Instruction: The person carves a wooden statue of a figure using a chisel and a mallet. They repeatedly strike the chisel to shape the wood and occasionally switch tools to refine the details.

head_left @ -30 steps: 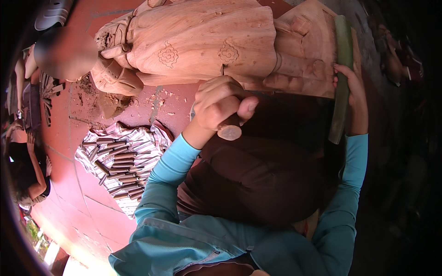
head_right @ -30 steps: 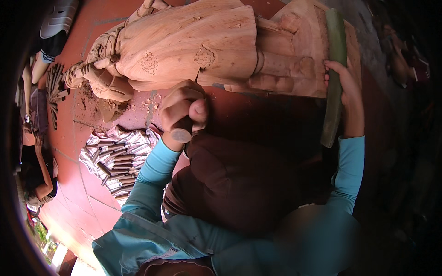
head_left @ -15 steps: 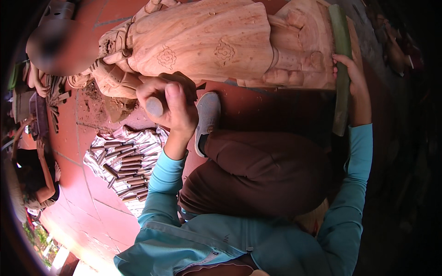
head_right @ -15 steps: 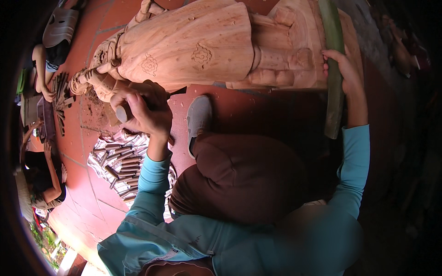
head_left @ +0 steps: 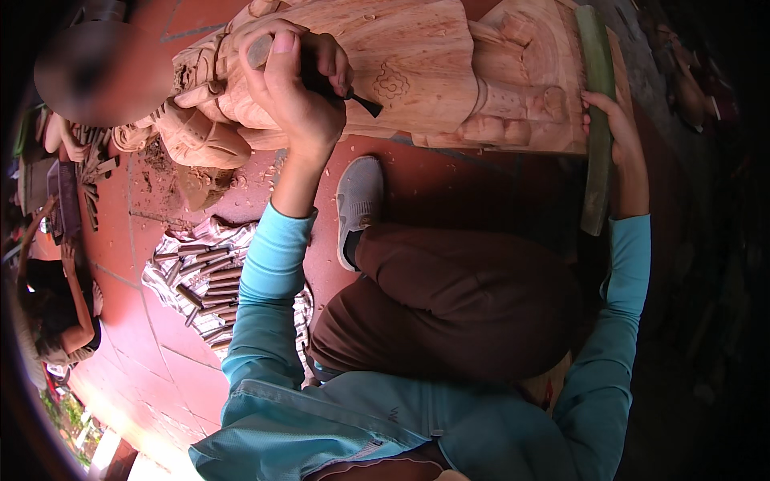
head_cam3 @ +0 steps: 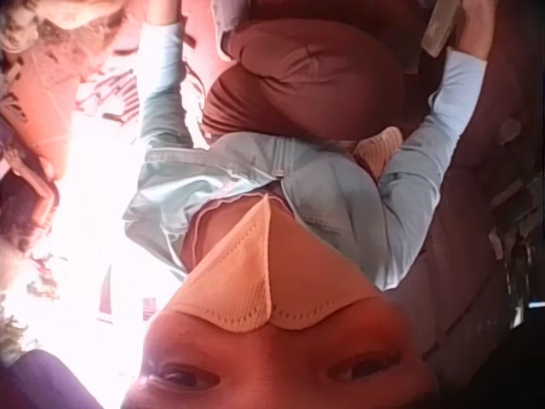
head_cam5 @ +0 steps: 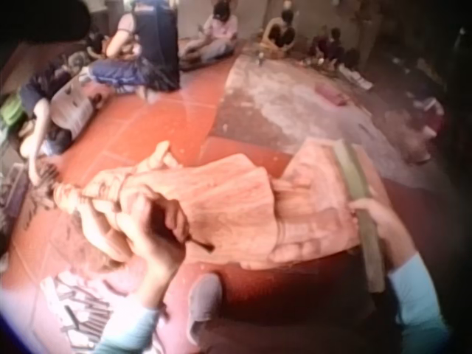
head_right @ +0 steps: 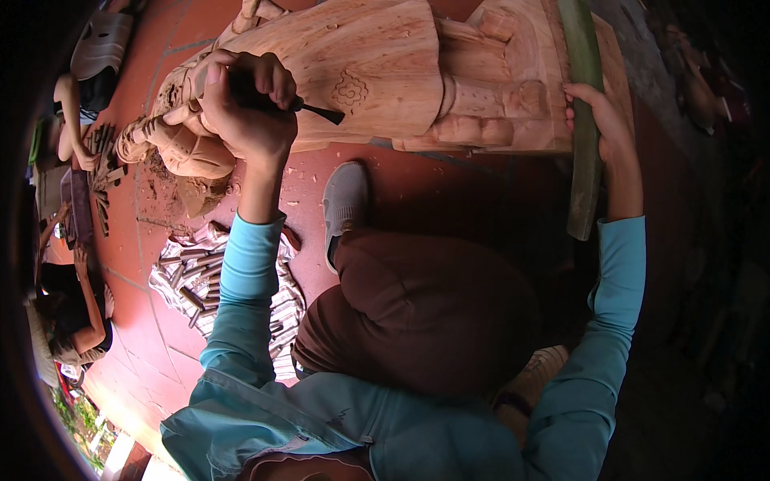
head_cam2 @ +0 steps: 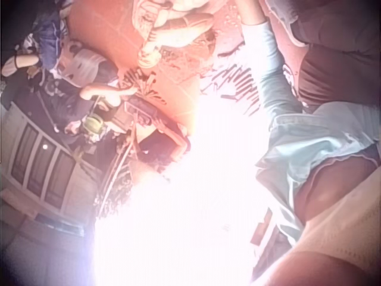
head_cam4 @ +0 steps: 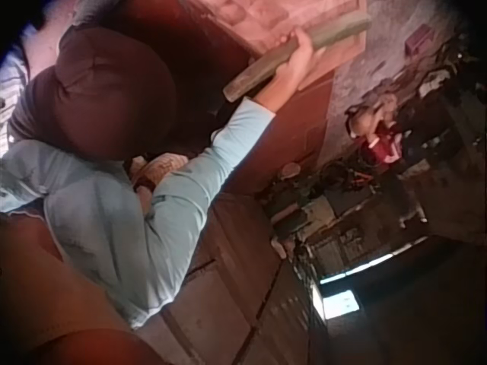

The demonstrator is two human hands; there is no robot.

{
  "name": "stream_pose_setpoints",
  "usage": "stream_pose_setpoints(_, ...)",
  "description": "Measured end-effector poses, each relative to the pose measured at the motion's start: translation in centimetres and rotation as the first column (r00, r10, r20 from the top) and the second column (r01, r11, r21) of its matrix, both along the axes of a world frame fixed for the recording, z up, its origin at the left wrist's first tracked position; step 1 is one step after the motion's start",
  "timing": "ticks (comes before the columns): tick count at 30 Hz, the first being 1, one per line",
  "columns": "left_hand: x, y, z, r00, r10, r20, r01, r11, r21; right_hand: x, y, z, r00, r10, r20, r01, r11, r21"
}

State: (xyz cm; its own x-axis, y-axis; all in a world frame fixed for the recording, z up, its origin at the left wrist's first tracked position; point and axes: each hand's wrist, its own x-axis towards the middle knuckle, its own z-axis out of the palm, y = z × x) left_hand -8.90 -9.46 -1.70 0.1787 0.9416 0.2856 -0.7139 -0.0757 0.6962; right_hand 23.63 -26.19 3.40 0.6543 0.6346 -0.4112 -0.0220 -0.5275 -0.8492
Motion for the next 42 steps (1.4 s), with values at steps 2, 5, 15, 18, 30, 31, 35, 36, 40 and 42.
stream_pose_setpoints(2,-0.1,-0.2,0.0,0.999,-0.030,0.017,0.029,0.998,0.054,0.4,0.0,-0.1,1.000,-0.008,-0.016,0.008,1.000,-0.012)
stream_pose_setpoints(5,0.0,-0.4,0.0,0.998,-0.035,0.051,0.029,0.993,0.117,-0.4,0.0,0.3,1.000,-0.003,0.005,0.003,1.000,0.017)
stream_pose_setpoints(15,0.6,-0.6,-0.1,0.999,0.008,0.051,-0.016,0.986,0.166,0.2,-0.2,0.0,1.000,0.009,-0.002,-0.009,1.000,-0.002)
stream_pose_setpoints(18,1.1,-0.4,0.2,0.999,0.018,0.032,-0.020,0.997,0.076,0.1,-0.2,0.1,0.999,0.031,0.024,-0.031,1.000,0.004)
stream_pose_setpoints(30,1.3,-0.4,2.8,0.964,-0.266,0.000,0.264,0.956,0.130,-12.2,2.0,9.0,0.212,0.280,0.936,-0.682,0.729,-0.064)
stream_pose_setpoints(31,0.9,-0.5,3.1,0.981,-0.186,-0.059,0.192,0.972,0.134,-13.5,2.5,11.2,0.062,0.292,0.954,-0.705,0.689,-0.165)
stream_pose_setpoints(35,1.5,-0.3,2.9,0.994,-0.084,-0.068,0.096,0.974,0.204,-15.4,1.6,11.8,0.173,0.421,0.891,-0.757,0.635,-0.153)
stream_pose_setpoints(36,1.4,-0.1,2.4,0.994,-0.104,-0.029,0.108,0.969,0.223,-15.9,1.5,11.7,0.222,0.434,0.873,-0.769,0.628,-0.117)
stream_pose_setpoints(40,1.9,-0.9,2.0,0.995,-0.097,-0.026,0.099,0.984,0.146,-15.5,1.4,11.0,0.260,0.394,0.882,-0.857,0.515,0.022)
stream_pose_setpoints(42,1.8,-1.2,1.9,0.994,-0.095,-0.046,0.101,0.979,0.179,-15.2,1.5,10.8,0.260,0.374,0.890,-0.883,0.464,0.063)
